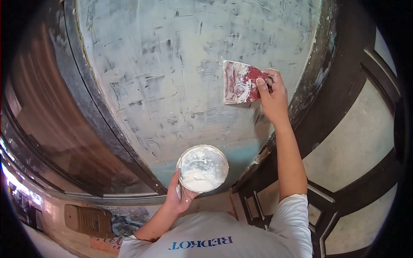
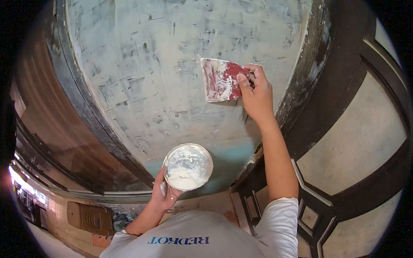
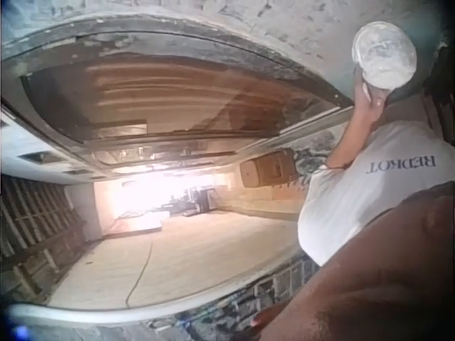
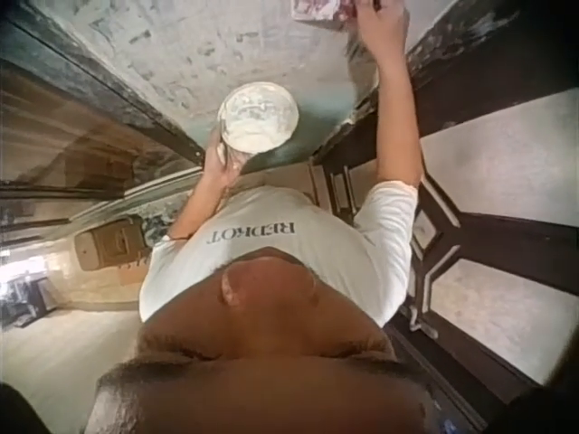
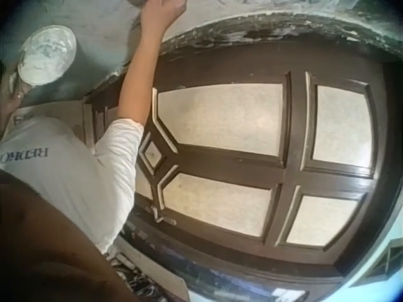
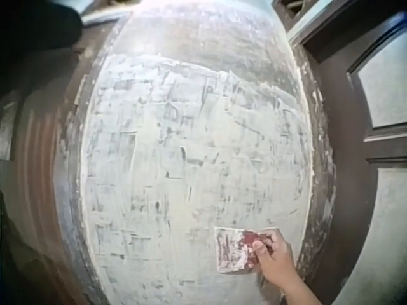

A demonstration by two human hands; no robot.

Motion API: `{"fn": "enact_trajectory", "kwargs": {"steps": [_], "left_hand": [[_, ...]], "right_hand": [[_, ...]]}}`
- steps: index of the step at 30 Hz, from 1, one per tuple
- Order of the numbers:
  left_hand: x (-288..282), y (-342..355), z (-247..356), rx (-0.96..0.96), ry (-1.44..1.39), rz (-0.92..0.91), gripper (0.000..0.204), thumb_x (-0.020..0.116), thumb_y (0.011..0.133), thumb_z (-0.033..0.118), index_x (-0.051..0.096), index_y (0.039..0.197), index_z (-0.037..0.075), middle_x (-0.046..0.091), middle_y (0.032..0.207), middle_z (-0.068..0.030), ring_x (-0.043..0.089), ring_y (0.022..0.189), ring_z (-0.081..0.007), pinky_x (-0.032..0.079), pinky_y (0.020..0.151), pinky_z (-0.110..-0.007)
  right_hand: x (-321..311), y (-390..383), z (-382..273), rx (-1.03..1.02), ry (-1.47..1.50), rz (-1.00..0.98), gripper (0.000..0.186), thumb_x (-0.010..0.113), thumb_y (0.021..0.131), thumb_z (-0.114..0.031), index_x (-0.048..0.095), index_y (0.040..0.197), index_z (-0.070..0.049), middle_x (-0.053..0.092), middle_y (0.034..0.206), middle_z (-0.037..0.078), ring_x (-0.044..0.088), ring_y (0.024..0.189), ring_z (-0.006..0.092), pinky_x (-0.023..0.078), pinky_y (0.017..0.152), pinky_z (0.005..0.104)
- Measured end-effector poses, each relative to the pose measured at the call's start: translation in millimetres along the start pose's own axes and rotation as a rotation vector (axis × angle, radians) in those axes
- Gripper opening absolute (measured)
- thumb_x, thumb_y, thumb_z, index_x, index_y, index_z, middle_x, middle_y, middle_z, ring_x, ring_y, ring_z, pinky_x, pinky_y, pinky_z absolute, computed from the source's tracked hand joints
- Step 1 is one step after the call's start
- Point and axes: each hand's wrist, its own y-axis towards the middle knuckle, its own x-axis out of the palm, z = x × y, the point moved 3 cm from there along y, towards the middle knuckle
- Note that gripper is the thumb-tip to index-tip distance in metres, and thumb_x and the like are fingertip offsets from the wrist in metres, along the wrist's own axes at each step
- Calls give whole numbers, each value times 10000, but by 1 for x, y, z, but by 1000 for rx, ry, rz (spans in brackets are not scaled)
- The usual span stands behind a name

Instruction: Applying and smoothing wall putty on a surface using a scraper tool.

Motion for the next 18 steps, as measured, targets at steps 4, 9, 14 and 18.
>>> {"fn": "enact_trajectory", "kwargs": {"steps": [4, 9, 14, 18], "left_hand": [[-4, 6, -4, 17, -71, -20, 588, 332, 1004, 473, 356, 1414, 53, 503, 1362, -163, 559, 1188, -313, 529, 937, -427], [-4, 11, -11, -22, -54, -17, 581, 337, 1005, 465, 353, 1414, 52, 499, 1365, -166, 549, 1201, -315, 515, 956, -449], [-8, 14, -11, -53, -76, -140, 590, 349, 1001, 469, 349, 1417, 52, 500, 1364, -168, 542, 1209, -319, 491, 986, -454], [-7, 19, -13, -43, -32, -36, 599, 348, 1000, 478, 343, 1423, 54, 491, 1376, -165, 534, 1218, -320, 480, 996, -457]], "right_hand": [[-2, -5, 5, -47, 28, 33, 249, 581, 943, -164, 518, 1117, 4, 644, 866, 70, 568, 795, 96, 475, 713, 251], [1, 5, -2, -55, -54, -6, 250, 576, 945, -170, 518, 1127, -8, 643, 859, 86, 573, 796, 101, 475, 714, 257], [-9, 7, 1, -37, 67, 32, 266, 571, 952, -171, 507, 1138, 8, 653, 900, 85, 574, 807, 104, 476, 723, 252], [-2, 15, -5, -49, -12, -18, 275, 570, 953, -176, 506, 1145, 10, 657, 943, 104, 584, 827, 105, 483, 736, 261]]}}
